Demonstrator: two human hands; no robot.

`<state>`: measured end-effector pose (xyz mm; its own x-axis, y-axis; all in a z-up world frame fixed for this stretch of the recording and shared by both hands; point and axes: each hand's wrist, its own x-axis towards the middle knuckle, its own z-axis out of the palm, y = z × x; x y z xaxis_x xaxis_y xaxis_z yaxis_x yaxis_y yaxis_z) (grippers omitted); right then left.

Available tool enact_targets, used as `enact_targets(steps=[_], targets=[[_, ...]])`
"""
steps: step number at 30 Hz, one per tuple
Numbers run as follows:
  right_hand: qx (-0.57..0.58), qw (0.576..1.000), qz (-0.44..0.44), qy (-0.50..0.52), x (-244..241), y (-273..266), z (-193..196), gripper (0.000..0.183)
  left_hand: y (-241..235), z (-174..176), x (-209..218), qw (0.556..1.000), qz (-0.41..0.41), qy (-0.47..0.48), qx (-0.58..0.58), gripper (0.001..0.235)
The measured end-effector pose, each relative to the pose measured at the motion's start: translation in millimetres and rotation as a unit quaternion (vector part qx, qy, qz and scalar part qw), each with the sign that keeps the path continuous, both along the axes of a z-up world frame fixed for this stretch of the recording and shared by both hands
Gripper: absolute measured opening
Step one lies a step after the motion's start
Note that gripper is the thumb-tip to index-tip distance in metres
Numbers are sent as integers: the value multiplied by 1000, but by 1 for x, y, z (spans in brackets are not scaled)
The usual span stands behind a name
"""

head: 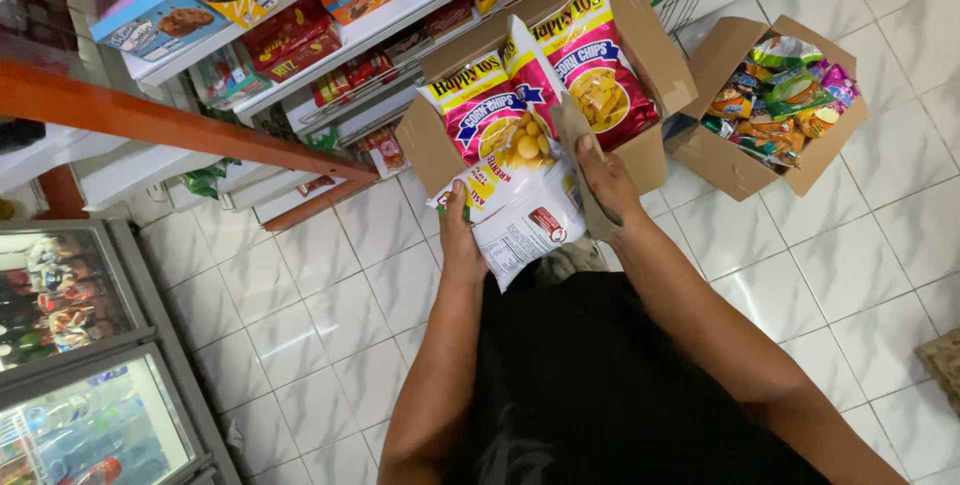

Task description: The person wipes the surface of several snack bags with a cloth, then places them on a shelf. The person handles multiple snack bags one at a time, wiping each with a cloth before arranging them on the shelf.

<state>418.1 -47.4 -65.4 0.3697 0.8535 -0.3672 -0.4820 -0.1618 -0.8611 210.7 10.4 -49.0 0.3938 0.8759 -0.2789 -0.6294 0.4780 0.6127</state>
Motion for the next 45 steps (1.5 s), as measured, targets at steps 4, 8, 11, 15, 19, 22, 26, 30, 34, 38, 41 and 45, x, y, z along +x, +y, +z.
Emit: enact_targets(steps=[4,8,11,15,19,22,26,30,34,38,41,45], targets=[[140,989,-7,43,-9,9,56,75,5,2,5,998,10,-26,-56,52],[212,960,-41,179,5,18,100,72,18,6,11,996,68,-36,-50,61],[255,959,-21,122,16,10,97,72,23,7,13,990,140,-7,-14,63],[118,981,-77,136,4,12,50,68,14,1,29,987,156,-4,37,63],[112,987,-83,76,-18,25,12,64,-12,-9,38,970,91,78,210,70],[89,989,-93,74,-11,31,9,58,-15,-16,22,959,-28,89,267,90],[95,990,-101,-23,10,31,26,56,4,-14,-4,967,-140,-48,207,106],[113,990,-52,-70,16,28,41,62,28,4,-29,949,-233,-52,204,111],[70,977,37,-199,6,29,50,61,33,17,-10,955,-139,120,232,92],[147,925,50,-346,-15,32,58,74,23,22,20,949,-31,229,214,54],[100,916,51,-384,-22,34,67,73,12,27,28,928,33,287,233,29],[28,926,44,-373,-29,36,77,57,7,33,25,903,59,353,239,22]])
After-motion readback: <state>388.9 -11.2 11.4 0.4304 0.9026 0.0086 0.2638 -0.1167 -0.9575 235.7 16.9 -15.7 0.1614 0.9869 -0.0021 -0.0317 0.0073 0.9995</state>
